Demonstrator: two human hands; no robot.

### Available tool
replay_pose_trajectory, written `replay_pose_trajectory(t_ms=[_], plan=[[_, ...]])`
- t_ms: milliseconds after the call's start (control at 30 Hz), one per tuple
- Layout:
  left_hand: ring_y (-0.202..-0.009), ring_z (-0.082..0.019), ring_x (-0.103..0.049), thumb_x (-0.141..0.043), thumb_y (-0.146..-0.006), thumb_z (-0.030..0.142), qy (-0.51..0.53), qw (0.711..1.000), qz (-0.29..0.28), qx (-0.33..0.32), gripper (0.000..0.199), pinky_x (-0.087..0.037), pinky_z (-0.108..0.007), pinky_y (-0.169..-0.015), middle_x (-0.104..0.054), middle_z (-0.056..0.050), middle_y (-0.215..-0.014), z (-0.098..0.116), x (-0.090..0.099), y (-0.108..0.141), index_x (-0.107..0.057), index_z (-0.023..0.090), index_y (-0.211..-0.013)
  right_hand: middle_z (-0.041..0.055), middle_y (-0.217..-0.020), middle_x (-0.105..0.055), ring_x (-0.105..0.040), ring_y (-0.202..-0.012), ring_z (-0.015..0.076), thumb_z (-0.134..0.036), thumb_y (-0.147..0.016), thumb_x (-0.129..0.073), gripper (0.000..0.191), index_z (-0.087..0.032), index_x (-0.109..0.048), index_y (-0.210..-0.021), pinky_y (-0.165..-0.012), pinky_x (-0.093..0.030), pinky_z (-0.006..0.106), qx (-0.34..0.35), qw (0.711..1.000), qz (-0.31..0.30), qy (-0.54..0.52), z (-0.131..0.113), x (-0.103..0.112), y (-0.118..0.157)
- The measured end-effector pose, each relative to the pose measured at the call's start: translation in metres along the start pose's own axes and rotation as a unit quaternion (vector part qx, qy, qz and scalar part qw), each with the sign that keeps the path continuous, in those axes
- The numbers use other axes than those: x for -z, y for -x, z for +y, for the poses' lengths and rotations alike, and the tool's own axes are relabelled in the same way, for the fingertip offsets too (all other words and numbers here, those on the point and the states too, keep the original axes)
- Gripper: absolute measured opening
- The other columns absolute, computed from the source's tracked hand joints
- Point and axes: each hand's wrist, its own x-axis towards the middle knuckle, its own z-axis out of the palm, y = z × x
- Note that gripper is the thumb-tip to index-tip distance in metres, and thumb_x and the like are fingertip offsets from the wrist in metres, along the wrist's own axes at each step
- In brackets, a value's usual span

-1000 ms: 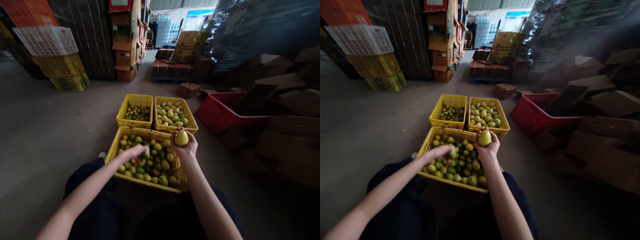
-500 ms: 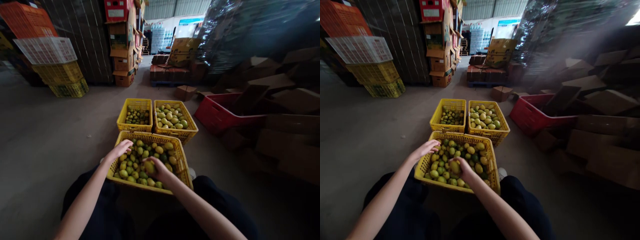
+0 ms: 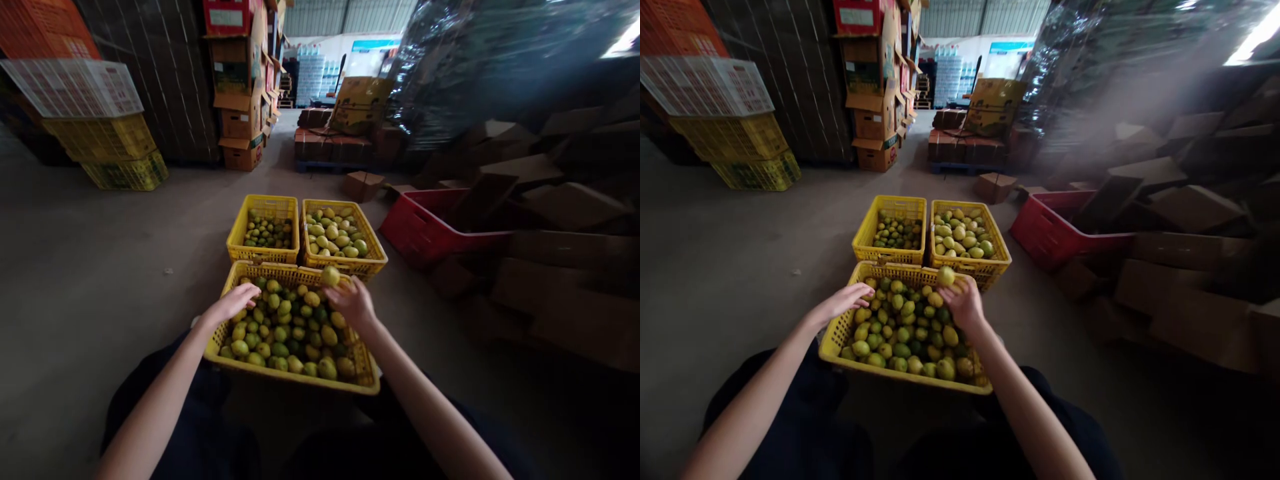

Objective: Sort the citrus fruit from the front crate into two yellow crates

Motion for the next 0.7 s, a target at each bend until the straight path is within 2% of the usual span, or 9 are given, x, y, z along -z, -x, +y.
replay_pose_trajectory(t_ms=[33,67,133,200,267,367,500,600,700], plan=[[-0.087,-0.018,-0.064,-0.052,-0.082,0.042,-0.001,1.0,0.0,-0.002,0.027,-0.044,-0.028,-0.083,-0.065,-0.006,-0.109,-0.001,0.0,-0.001,-0.063,0.018,-0.088,-0.001,-0.075,-0.064,-0.069,-0.07,0.0173,-0.035,-0.084,-0.05,0.01,-0.025,-0.052,-0.085,-0.061,-0.06,0.035,0.011,1.0,0.026,-0.013,-0.022,0.0,-0.007],[-0.087,-0.018,-0.064,-0.052,-0.082,0.042,-0.007,1.0,0.0,-0.003,0.027,-0.044,-0.028,-0.083,-0.065,-0.006,-0.108,-0.002,0.0,-0.001,-0.063,0.018,-0.088,0.0004,-0.077,-0.064,-0.069,-0.072,0.0186,-0.033,-0.086,-0.047,0.01,-0.025,-0.052,-0.085,-0.064,-0.06,0.038,0.01,0.996,0.079,-0.038,-0.038,0.001,-0.011],[-0.087,-0.019,-0.065,-0.051,-0.082,0.042,-0.03,1.0,-0.001,-0.005,0.027,-0.044,-0.029,-0.084,-0.066,-0.006,-0.108,-0.005,0.0,-0.004,-0.063,0.019,-0.087,0.0041,-0.079,-0.065,-0.07,-0.074,0.0202,-0.029,-0.088,-0.043,0.012,-0.022,-0.052,-0.086,-0.066,-0.06,0.039,-0.047,0.99,0.123,-0.043,-0.053,0.001,-0.008],[-0.088,-0.02,-0.065,-0.048,-0.083,0.043,-0.059,0.998,-0.004,-0.008,0.028,-0.044,-0.03,-0.085,-0.066,-0.005,-0.107,-0.01,0.0,-0.008,-0.063,0.019,-0.087,0.0081,-0.082,-0.067,-0.071,-0.075,0.0214,-0.024,-0.087,-0.043,0.013,-0.019,-0.055,-0.086,-0.066,-0.06,0.038,-0.127,0.985,0.114,-0.027,-0.044,0.0,0.001],[-0.088,-0.021,-0.065,-0.047,-0.083,0.045,-0.086,0.996,-0.008,-0.018,0.03,-0.044,-0.03,-0.084,-0.067,-0.005,-0.105,-0.017,0.0,-0.013,-0.063,0.02,-0.088,0.0103,-0.084,-0.069,-0.072,-0.076,0.0218,-0.02,-0.086,-0.045,0.014,-0.016,-0.059,-0.088,-0.067,-0.059,0.037,-0.189,0.979,0.071,-0.008,-0.023,-0.002,0.011],[-0.086,-0.022,-0.065,-0.05,-0.081,0.051,-0.137,0.99,-0.014,-0.028,0.034,-0.044,-0.03,-0.083,-0.07,-0.004,-0.096,-0.03,0.0,-0.02,-0.064,0.021,-0.087,0.0115,-0.086,-0.072,-0.072,-0.079,0.0217,-0.016,-0.084,-0.047,0.017,-0.014,-0.063,-0.09,-0.072,-0.058,0.036,-0.229,0.973,0.014,0.012,0.002,-0.004,0.016],[-0.085,-0.025,-0.064,-0.053,-0.078,0.054,-0.219,0.975,-0.027,-0.004,0.033,-0.044,-0.03,-0.079,-0.071,-0.005,-0.086,-0.046,-0.007,-0.027,-0.064,0.022,-0.082,0.013,-0.089,-0.074,-0.073,-0.079,0.022,-0.012,-0.079,-0.05,0.019,-0.012,-0.065,-0.091,-0.072,-0.057,0.035,-0.207,0.978,-0.018,-0.007,0.003,-0.001,0.012],[-0.092,-0.028,-0.063,-0.058,-0.076,0.049,-0.275,0.961,-0.028,0.03,0.027,-0.042,-0.033,-0.083,-0.07,-0.006,-0.08,-0.062,-0.018,-0.034,-0.06,0.022,-0.071,0.0132,-0.089,-0.075,-0.073,-0.077,0.0231,-0.011,-0.077,-0.049,0.021,-0.013,-0.065,-0.09,-0.066,-0.057,0.034,-0.17,0.985,-0.006,-0.035,-0.008,-0.003,0.013],[-0.098,-0.033,-0.061,-0.067,-0.067,0.038,-0.283,0.956,-0.025,0.07,0.025,-0.041,-0.038,-0.089,-0.068,-0.007,-0.074,-0.088,-0.03,-0.044,-0.051,0.022,-0.057,0.012,-0.085,-0.075,-0.072,-0.076,0.0228,-0.011,-0.077,-0.046,0.022,-0.015,-0.065,-0.088,-0.061,-0.057,0.032,-0.152,0.987,0.017,-0.04,-0.016,-0.011,0.017]])
